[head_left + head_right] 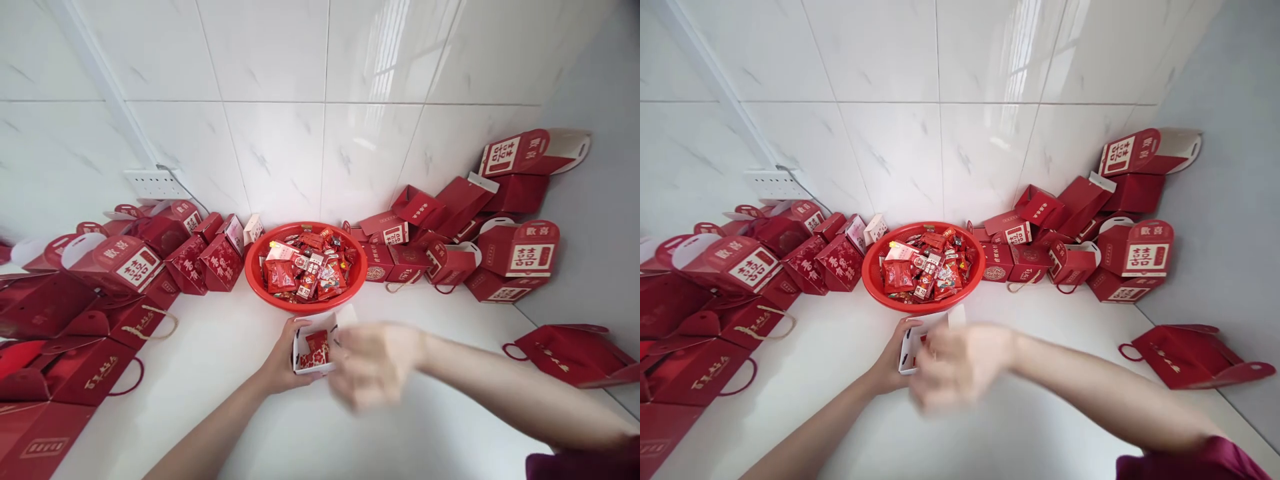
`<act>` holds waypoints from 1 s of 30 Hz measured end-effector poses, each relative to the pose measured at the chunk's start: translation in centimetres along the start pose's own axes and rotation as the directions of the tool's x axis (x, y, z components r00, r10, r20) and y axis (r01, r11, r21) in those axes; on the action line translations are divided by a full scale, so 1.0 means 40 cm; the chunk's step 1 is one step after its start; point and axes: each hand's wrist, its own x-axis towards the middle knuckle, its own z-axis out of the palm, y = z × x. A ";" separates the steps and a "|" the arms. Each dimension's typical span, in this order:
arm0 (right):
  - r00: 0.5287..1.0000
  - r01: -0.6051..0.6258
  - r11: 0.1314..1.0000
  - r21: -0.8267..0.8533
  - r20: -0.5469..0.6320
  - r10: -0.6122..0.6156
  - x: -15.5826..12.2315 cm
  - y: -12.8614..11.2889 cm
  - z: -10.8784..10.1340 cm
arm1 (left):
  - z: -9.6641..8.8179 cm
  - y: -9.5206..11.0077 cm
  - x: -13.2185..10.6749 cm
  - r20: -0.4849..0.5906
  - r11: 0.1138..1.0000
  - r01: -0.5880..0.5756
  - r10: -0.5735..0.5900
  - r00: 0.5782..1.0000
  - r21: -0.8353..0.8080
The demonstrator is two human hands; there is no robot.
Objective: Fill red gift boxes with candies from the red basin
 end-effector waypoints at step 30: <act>0.404 -0.886 0.433 -0.169 0.179 0.897 0.119 0.368 0.136 | 0.000 0.015 0.007 0.000 0.999 0.016 -0.016 1.000 0.032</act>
